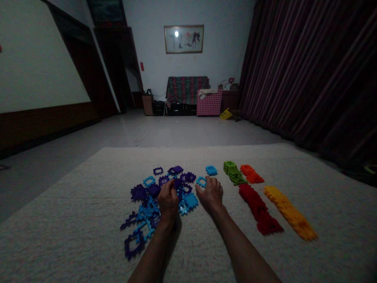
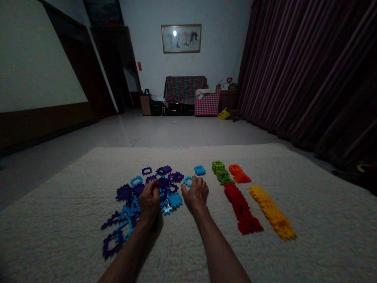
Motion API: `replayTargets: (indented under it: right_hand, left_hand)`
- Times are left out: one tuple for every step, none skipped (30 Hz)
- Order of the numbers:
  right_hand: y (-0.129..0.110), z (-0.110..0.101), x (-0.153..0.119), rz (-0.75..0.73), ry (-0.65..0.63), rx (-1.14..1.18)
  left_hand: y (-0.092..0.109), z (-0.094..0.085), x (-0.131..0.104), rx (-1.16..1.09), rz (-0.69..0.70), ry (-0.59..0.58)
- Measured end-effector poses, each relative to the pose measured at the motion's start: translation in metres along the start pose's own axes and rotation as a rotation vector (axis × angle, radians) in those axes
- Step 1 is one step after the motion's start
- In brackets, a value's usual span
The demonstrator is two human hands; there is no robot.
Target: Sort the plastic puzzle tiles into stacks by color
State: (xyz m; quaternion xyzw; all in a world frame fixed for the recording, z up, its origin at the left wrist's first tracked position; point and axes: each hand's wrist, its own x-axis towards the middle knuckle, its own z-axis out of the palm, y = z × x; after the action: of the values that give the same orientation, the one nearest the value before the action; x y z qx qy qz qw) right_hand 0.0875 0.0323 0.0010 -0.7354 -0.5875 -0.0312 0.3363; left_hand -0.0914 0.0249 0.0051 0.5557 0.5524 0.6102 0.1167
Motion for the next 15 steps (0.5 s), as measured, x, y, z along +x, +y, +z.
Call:
replayTargets:
  right_hand:
    - [-0.003,-0.002,0.0,0.001,-0.038,-0.041]
    - [-0.006,-0.004,0.0,-0.002,-0.068,-0.068]
    - [-0.007,-0.006,0.0,-0.008,-0.09,-0.08]
    - [-0.007,-0.006,0.0,-0.016,-0.104,-0.08]
    - [-0.007,-0.006,0.0,-0.024,-0.113,-0.074]
    - [-0.006,-0.006,0.001,-0.034,-0.12,-0.067]
    - [-0.005,-0.006,0.002,-0.044,-0.127,-0.059]
    - [-0.004,-0.005,0.002,-0.054,-0.135,-0.052]
    - [-0.003,-0.005,0.003,-0.063,-0.141,-0.045]
    - [-0.002,-0.005,0.004,-0.073,-0.146,-0.04]
    - [-0.001,-0.004,0.005,-0.082,-0.15,-0.034]
    - [0.001,-0.004,0.005,-0.092,-0.152,-0.028]
    - [0.002,-0.004,0.005,-0.101,-0.15,-0.018]
    - [0.004,-0.003,0.006,-0.11,-0.144,-0.003]
    - [0.006,-0.002,0.006,-0.115,-0.13,0.021]
  left_hand:
    - [-0.001,-0.001,0.001,0.058,0.086,-0.004]
    - [-0.002,-0.001,0.001,0.11,0.153,-0.011]
    - [-0.003,-0.002,0.001,0.154,0.201,-0.019]
    - [-0.004,-0.002,0.001,0.194,0.231,-0.028]
    - [-0.005,-0.002,0.0,0.233,0.248,-0.04]
    - [-0.007,-0.002,0.0,0.27,0.255,-0.058]
    - [-0.008,-0.002,-0.001,0.306,0.257,-0.08]
    - [-0.009,-0.002,-0.002,0.342,0.255,-0.106]
    - [-0.01,-0.002,-0.003,0.379,0.252,-0.134]
    - [-0.01,-0.002,-0.004,0.417,0.248,-0.166]
    - [-0.011,-0.002,-0.006,0.452,0.243,-0.198]
    - [-0.011,-0.002,-0.007,0.483,0.238,-0.227]
    - [-0.011,-0.002,-0.008,0.509,0.233,-0.251]
    - [-0.011,-0.002,-0.009,0.526,0.231,-0.27]
    - [-0.011,-0.002,-0.01,0.537,0.231,-0.28]
